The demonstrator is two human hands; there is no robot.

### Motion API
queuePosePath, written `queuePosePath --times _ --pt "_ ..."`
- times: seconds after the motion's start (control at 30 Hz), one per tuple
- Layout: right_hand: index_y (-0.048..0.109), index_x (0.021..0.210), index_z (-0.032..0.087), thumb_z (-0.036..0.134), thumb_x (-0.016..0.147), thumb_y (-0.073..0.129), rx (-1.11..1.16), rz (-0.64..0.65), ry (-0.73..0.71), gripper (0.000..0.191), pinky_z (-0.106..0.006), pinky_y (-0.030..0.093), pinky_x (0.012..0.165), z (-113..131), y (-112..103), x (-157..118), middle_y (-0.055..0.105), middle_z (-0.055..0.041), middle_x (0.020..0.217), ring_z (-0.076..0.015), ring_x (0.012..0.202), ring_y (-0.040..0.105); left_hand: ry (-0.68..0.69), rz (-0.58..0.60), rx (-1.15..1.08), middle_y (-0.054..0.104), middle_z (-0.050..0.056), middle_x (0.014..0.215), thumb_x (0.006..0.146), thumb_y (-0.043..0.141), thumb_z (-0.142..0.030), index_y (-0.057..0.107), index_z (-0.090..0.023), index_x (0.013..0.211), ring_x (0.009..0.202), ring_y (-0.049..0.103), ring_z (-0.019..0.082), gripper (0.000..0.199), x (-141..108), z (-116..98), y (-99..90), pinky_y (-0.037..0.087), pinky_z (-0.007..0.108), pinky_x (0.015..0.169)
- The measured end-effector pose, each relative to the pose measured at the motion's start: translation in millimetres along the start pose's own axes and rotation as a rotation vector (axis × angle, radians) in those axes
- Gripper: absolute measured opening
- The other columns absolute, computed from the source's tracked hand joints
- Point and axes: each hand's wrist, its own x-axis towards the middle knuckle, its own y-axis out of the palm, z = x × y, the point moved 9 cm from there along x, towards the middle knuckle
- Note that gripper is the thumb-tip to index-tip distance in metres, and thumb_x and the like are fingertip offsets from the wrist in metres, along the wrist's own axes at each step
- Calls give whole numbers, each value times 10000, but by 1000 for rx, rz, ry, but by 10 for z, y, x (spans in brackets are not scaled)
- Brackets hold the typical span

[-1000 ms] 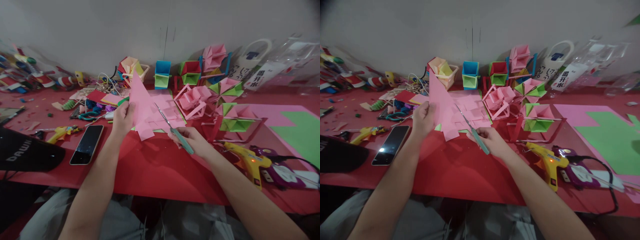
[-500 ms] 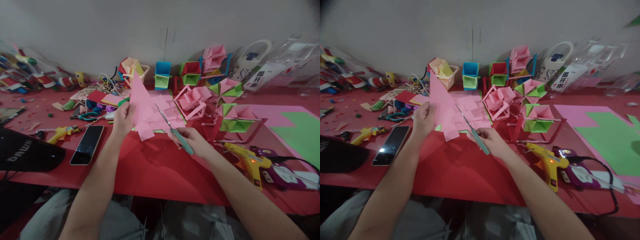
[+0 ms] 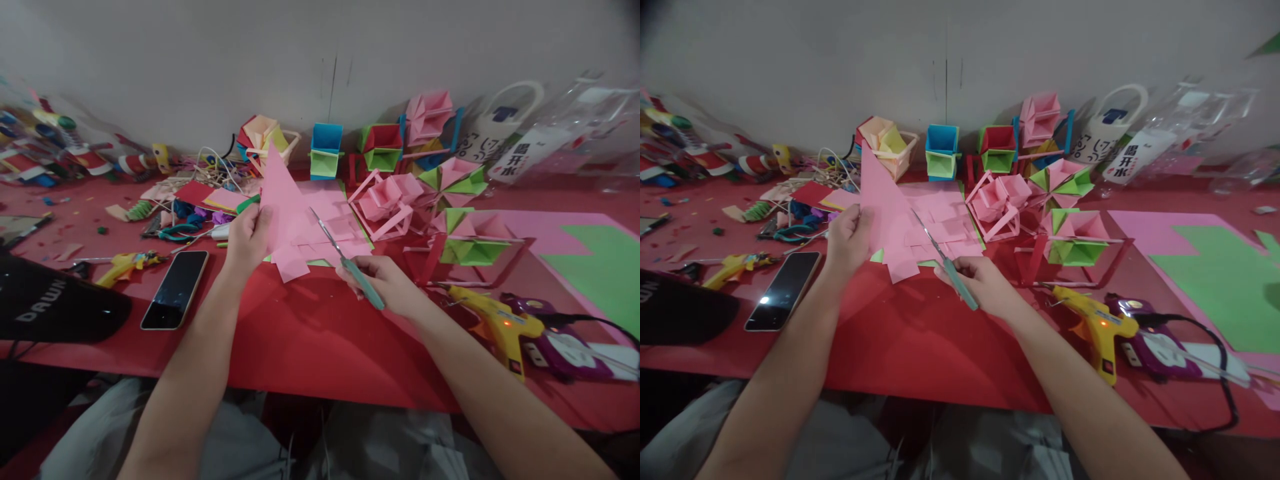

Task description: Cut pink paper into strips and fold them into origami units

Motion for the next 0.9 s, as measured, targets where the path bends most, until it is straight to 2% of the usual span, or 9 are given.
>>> queuePosePath --times 0.5,0.73,0.9 --pt "506 633 201 534 803 756 -46 -62 -24 449 -269 356 519 44 -21 2 494 42 529 -117 505 480 -8 17 -30 320 -39 613 994 501 -420 374 -208 664 575 313 114 412 1 9 14 262 291 538" --pt "557 724 193 550 836 719 -22 19 -12 408 -272 352 542 47 -8 -6 481 41 611 -116 553 474 -10 11 -27 309 -43 602 991 508 -422 352 -209 654 562 297 111 428 4 16 4 247 283 521" --pt "548 693 190 545 838 720 -29 53 -10 421 -267 369 538 67 -3 -23 496 38 581 -118 539 496 -9 7 -18 300 -43 600 990 517 -388 334 -211 647 568 293 113 426 5 5 -6 254 286 529"
